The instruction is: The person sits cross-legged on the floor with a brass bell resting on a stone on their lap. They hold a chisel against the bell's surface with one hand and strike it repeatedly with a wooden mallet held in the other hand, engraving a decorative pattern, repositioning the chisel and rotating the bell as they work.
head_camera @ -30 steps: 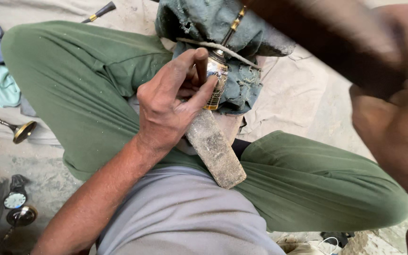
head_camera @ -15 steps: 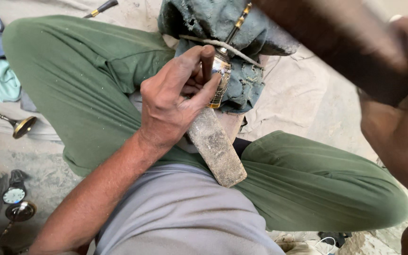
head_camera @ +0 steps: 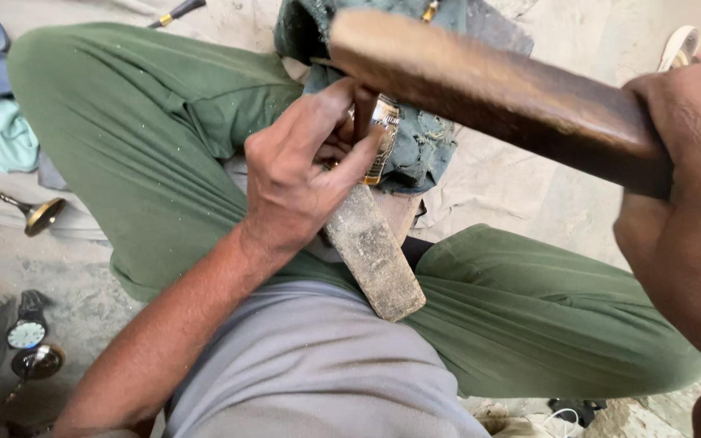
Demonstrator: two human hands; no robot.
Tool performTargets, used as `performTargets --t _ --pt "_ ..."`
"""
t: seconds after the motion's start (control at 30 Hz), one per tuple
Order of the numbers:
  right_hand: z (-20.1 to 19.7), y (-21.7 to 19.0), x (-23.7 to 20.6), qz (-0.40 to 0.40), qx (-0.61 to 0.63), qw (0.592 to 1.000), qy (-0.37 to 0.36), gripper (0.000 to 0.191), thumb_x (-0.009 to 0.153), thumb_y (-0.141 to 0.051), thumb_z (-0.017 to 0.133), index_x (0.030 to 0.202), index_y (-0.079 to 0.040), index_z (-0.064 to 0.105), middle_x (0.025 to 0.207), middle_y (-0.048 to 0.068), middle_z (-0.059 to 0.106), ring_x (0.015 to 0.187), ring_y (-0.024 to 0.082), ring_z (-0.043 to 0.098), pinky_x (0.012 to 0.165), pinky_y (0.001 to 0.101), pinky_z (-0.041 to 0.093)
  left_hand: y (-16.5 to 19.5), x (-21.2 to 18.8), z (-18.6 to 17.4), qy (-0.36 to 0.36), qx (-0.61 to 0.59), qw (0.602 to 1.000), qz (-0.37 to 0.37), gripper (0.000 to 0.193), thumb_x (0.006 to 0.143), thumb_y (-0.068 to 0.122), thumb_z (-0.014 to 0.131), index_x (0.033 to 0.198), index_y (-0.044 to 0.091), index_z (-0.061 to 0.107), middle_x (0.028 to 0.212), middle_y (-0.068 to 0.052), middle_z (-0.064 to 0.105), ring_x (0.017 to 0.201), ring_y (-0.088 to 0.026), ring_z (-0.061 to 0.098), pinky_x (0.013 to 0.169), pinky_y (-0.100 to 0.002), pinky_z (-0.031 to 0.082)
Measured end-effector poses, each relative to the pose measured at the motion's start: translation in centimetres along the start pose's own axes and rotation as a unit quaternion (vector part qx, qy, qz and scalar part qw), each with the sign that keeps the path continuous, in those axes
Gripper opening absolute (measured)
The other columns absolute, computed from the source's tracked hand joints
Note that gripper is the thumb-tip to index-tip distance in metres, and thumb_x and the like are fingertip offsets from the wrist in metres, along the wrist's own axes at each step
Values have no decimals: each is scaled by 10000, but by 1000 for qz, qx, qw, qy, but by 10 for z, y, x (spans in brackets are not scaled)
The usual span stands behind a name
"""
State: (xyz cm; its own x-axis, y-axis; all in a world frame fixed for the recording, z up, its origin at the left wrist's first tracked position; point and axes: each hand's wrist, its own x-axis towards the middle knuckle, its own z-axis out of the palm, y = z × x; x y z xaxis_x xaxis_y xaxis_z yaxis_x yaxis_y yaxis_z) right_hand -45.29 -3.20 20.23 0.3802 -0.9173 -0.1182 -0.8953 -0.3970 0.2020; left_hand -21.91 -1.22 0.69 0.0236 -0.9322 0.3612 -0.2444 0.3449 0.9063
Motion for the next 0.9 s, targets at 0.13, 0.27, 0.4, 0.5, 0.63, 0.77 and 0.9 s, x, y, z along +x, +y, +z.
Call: performTargets --t 0.13,0.27,0.4,0.5,0.63,0.77,0.9 --pt "6 3 -1 1 41 999 13 297 1013 92 699 1289 50 597 1020 199 644 820 284 681 725 364 546 -1 -5 -1 29 -41 998 -26 360 1064 87 827 1339 41 599 991 -48 674 845 -77 708 779 -215 650" --pt "8 5 2 4 79 997 22 292 1045 101 678 1314 54 576 1048 202 644 841 274 685 725 346 547 -5 -8 -1 35 -52 996 -71 382 1040 101 837 1322 17 593 974 -51 683 833 -69 692 745 -222 654" --pt "6 0 7 -13 55 998 31 286 1077 110 657 1339 59 554 1077 205 644 862 264 689 724 328 547 -8 -5 1 41 -43 994 -96 425 1012 133 852 1318 10 584 964 -56 685 842 -77 702 748 -226 679" --pt "-1 -6 11 1 107 994 29 325 1063 124 645 1352 48 520 1096 190 632 866 248 682 725 319 541 -7 -5 1 42 -36 994 -90 424 1010 131 843 1321 1 586 961 -64 685 859 -97 711 744 -238 679" --pt "-7 -12 12 -17 45 999 15 393 975 108 671 1330 12 533 1017 159 626 815 241 672 708 332 537 -2 -8 -1 36 -38 997 -60 353 1048 114 824 1294 -2 599 997 -80 691 884 -116 734 779 -248 662" --pt "-3 -4 6 51 142 989 -14 513 968 88 667 1434 31 460 1043 174 631 761 239 672 620 336 542 -4 -5 0 42 -12 998 -38 379 1012 110 838 1292 2 607 1012 -76 706 878 -125 748 766 -250 683" --pt "6 17 -6 41 -7 999 -34 419 991 33 716 1390 13 592 1020 197 679 817 269 695 734 395 572 -4 -2 -3 48 2 999 -24 388 1013 93 856 1299 9 606 1008 -60 724 887 -112 760 763 -235 679"
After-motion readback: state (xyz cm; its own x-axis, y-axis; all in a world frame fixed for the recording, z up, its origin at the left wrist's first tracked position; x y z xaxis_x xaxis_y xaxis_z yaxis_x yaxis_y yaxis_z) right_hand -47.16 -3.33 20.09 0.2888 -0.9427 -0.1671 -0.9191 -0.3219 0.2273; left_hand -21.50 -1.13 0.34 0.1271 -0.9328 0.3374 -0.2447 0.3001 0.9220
